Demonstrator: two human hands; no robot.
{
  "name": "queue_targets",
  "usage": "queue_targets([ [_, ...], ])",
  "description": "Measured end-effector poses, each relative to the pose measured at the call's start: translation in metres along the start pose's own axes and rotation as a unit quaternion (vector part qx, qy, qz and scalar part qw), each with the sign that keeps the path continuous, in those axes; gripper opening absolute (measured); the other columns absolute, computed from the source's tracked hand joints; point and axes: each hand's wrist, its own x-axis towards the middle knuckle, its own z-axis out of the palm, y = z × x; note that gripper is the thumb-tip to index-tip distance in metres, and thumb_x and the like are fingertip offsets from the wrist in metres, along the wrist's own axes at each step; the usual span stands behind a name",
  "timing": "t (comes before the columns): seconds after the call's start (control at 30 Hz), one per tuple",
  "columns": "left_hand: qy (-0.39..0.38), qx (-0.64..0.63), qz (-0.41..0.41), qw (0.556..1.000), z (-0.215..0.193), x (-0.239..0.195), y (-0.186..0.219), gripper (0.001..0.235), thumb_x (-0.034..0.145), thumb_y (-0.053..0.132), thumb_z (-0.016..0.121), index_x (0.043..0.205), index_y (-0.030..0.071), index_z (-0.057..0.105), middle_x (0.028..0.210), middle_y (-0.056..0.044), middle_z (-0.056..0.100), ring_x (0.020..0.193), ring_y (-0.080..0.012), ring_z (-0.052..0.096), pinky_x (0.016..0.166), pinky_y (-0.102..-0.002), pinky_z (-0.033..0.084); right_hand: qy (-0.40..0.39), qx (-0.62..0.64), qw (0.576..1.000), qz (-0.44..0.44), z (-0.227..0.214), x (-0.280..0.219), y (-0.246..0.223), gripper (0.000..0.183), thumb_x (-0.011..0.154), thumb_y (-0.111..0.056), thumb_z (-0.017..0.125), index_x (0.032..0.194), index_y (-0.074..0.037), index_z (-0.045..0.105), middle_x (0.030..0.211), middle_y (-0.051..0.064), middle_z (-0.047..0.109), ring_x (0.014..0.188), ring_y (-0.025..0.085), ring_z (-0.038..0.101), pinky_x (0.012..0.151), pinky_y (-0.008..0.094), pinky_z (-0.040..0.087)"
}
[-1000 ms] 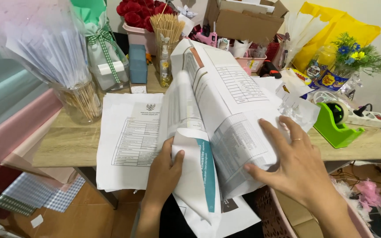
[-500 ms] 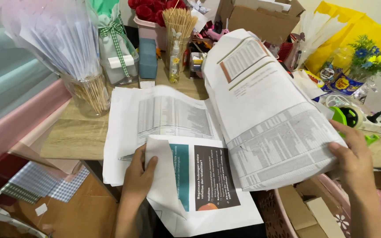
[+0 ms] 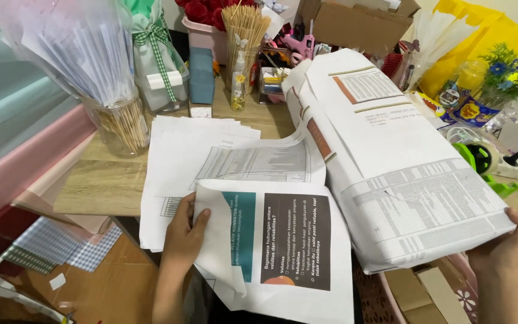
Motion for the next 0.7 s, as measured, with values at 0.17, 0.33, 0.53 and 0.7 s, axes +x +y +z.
queue_targets([
  [0.17,-0.006,-0.036,0.078,0.996,-0.004,0.015,0.006,0.053,0.092,0.031,0.057,0.142,0.013,0.053,0.119,-0.002,0.073,0.111,-0.0166,0.066,0.093,-0.032,0.052,-0.137,0.095,0.986,-0.015,0.005,-0.001,0.008,0.053,0.076,-0.053,0.046,0.118,-0.023,0.057,0.113,-0.002,0.062,0.105,0.017,0.062,0.085,0.027,0.048],
  [0.33,0.025,0.0,0.051,0.998,-0.012,0.02,0.008,0.049,0.095,0.025,0.056,0.143,0.015,0.054,0.119,-0.003,0.073,0.105,-0.0165,0.064,0.09,-0.031,0.048,-0.165,0.067,0.984,0.019,0.021,0.003,0.026,0.064,0.075,-0.055,0.044,0.129,-0.022,0.057,0.12,-0.001,0.063,0.112,0.018,0.06,0.089,0.031,0.046],
  [0.53,0.052,-0.08,0.02,0.995,-0.019,0.021,-0.006,0.049,0.096,0.025,0.058,0.143,0.013,0.054,0.104,-0.007,0.069,0.091,-0.0164,0.063,0.08,-0.03,0.049,-0.15,0.03,0.987,0.049,0.022,0.034,0.056,0.05,0.081,-0.052,0.045,0.121,-0.025,0.057,0.112,-0.004,0.064,0.106,0.016,0.058,0.087,0.029,0.043],
  [0.7,0.047,-0.188,-0.011,0.981,-0.021,-0.001,-0.014,0.053,0.093,0.039,0.051,0.138,0.01,0.059,0.129,-0.008,0.067,0.117,-0.0189,0.061,0.098,-0.032,0.046,-0.028,-0.163,0.986,0.004,0.028,-0.002,0.035,0.029,0.097,-0.042,0.04,0.114,-0.027,0.058,0.093,-0.011,0.056,0.081,0.006,0.051,0.071,0.027,0.041],
])
